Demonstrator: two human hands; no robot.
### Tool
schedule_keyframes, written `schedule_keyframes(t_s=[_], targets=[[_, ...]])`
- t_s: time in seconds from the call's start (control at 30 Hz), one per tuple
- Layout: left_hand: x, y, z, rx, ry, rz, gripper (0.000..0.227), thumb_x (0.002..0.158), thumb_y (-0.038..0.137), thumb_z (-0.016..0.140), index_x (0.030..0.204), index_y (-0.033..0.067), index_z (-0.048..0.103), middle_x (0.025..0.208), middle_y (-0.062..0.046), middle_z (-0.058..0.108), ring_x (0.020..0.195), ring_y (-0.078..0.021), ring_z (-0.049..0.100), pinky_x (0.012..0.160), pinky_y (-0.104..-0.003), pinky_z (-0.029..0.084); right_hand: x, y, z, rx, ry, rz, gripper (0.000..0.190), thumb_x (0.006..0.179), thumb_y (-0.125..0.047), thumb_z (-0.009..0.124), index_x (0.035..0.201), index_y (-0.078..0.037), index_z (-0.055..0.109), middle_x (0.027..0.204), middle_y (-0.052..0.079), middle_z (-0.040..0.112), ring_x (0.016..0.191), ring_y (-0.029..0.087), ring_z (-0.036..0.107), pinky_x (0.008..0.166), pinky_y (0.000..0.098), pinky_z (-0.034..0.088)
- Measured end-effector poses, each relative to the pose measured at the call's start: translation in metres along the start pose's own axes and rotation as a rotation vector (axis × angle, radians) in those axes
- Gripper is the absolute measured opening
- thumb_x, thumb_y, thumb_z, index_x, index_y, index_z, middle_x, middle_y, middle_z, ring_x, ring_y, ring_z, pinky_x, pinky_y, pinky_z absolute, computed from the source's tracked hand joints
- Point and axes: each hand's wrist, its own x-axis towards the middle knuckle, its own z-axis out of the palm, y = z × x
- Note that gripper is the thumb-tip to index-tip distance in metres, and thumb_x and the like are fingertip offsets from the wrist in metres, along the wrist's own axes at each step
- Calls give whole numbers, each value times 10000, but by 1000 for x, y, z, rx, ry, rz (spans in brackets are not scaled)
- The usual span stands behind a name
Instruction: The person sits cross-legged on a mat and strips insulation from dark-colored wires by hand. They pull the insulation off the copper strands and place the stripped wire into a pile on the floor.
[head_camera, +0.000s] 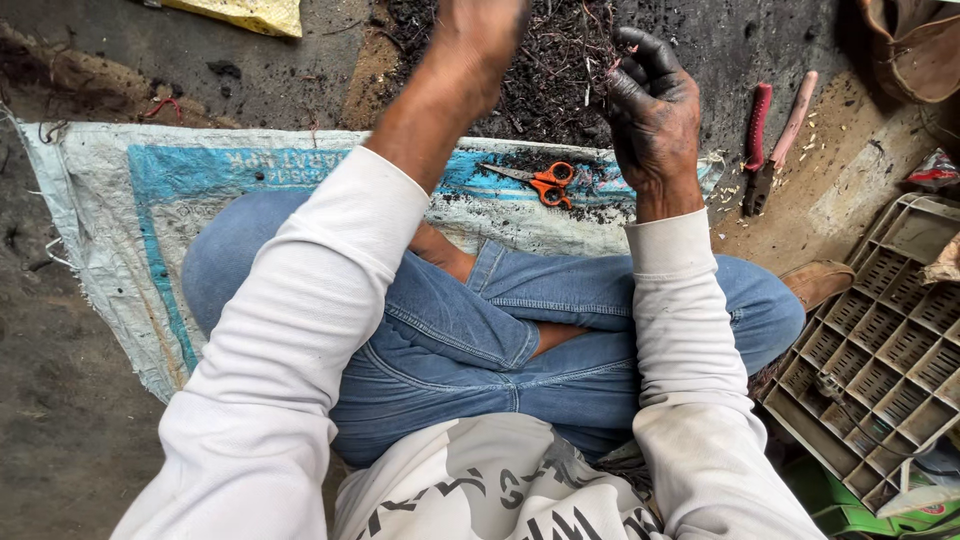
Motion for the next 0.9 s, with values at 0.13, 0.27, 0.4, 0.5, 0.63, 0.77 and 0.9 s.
schedule_keyframes(t_s=[0.13,0.27,0.4,0.5,0.63,0.77,0.9], targets=[[-8,5,31,-486,-95,-176,567,988,565,551,1225,53,601,1133,-98,668,1043,-215,661,925,-457,552,-9,-8,11,47,-32,-24,384,961,130,697,1329,47,625,1045,81,675,882,138,673,798,264,600],[-14,14,36,-1142,-255,-381,575,984,552,589,1183,13,622,1074,-110,695,988,-224,709,907,-447,610,-17,-10,25,-115,-80,-153,293,1030,60,680,1321,48,640,1153,107,704,1026,182,713,942,327,630],[-16,25,25,-1241,-368,-338,568,994,523,541,1276,40,636,1066,-82,702,935,-175,678,834,-361,587,-30,-16,32,-524,-104,-366,270,1153,-106,621,1398,1,657,1269,117,718,1093,171,707,972,323,620],[-17,32,19,-1232,-398,-346,547,998,507,522,1272,49,644,1091,-85,707,939,-165,672,851,-352,585,-30,-23,35,-630,-85,-458,291,1190,-204,594,1425,-43,650,1278,107,727,1114,169,722,985,319,629],[-19,36,17,-1245,-397,-262,528,1004,484,533,1271,39,631,1156,-91,695,1068,-183,675,960,-394,608,-28,-24,38,-691,-136,-528,361,1126,-194,667,1435,-37,564,1342,121,708,1230,215,722,1049,363,653],[-21,33,18,-1245,-423,-236,526,1014,489,562,1274,34,607,1167,-71,670,1142,-215,670,1031,-431,599,-25,-15,39,-948,-83,-647,380,1036,-81,776,1369,-27,602,1243,141,714,1129,233,748,967,351,661],[-20,23,26,-1136,-417,-216,622,1033,528,524,1424,46,565,1382,-155,599,1323,-275,554,1131,-486,481,-21,-18,27,-867,-79,-628,271,1105,10,733,1352,-71,656,1207,136,752,1076,233,789,950,348,645]])
